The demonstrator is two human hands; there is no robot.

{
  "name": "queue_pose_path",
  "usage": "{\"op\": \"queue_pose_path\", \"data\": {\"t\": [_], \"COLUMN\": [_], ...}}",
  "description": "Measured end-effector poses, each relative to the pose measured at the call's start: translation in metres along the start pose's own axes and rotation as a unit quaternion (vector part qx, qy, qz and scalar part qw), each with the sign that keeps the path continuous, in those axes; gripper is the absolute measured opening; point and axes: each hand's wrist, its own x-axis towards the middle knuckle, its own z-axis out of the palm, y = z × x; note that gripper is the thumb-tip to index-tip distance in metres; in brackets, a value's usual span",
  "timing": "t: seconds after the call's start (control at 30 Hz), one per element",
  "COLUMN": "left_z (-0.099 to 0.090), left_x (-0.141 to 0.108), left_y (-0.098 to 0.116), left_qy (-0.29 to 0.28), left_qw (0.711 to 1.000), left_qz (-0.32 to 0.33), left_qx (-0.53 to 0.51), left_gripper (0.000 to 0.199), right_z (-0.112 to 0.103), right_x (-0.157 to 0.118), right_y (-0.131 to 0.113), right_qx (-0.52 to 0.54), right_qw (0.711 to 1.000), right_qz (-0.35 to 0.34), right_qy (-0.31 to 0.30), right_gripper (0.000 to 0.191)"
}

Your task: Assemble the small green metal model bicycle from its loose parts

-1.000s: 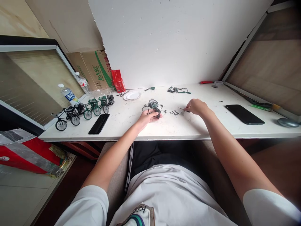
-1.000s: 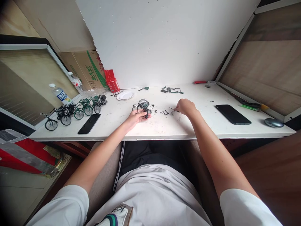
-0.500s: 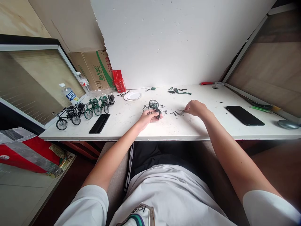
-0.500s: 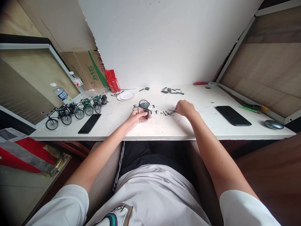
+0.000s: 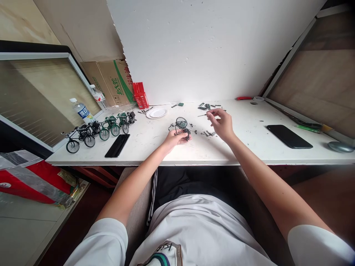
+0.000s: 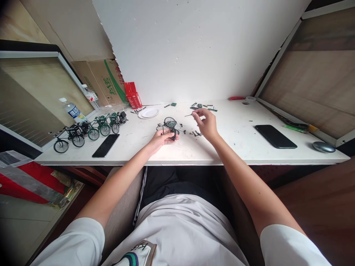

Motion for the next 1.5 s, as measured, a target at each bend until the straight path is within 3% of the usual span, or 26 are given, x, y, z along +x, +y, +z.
{"op": "queue_pose_path", "data": {"t": [0.13, 0.27, 0.5, 0.9, 1.5], "left_z": [0.002, 0.004, 0.004, 0.003, 0.006], "left_x": [0.000, 0.000, -0.001, 0.000, -0.002], "left_y": [0.000, 0.001, 0.001, -0.002, 0.000], "left_qy": [0.008, 0.007, 0.002, -0.002, 0.007], "left_qw": [1.000, 1.000, 1.000, 1.000, 1.000], "left_qz": [-0.001, 0.006, 0.009, 0.012, 0.007], "left_qx": [-0.012, -0.013, 0.009, 0.016, 0.014], "left_gripper": [0.041, 0.037, 0.039, 0.040, 0.040], "right_z": [0.030, 0.041, 0.040, 0.040, 0.039], "right_x": [-0.022, -0.038, -0.043, -0.044, -0.043], "right_y": [-0.005, -0.010, -0.015, -0.016, -0.016], "right_qx": [0.074, 0.075, 0.087, 0.074, 0.026], "right_qw": [0.997, 0.992, 0.987, 0.987, 0.989], "right_qz": [-0.017, -0.061, -0.046, -0.001, -0.030], "right_qy": [-0.031, -0.080, -0.124, -0.145, -0.142], "right_gripper": [0.051, 0.047, 0.047, 0.056, 0.059]}}
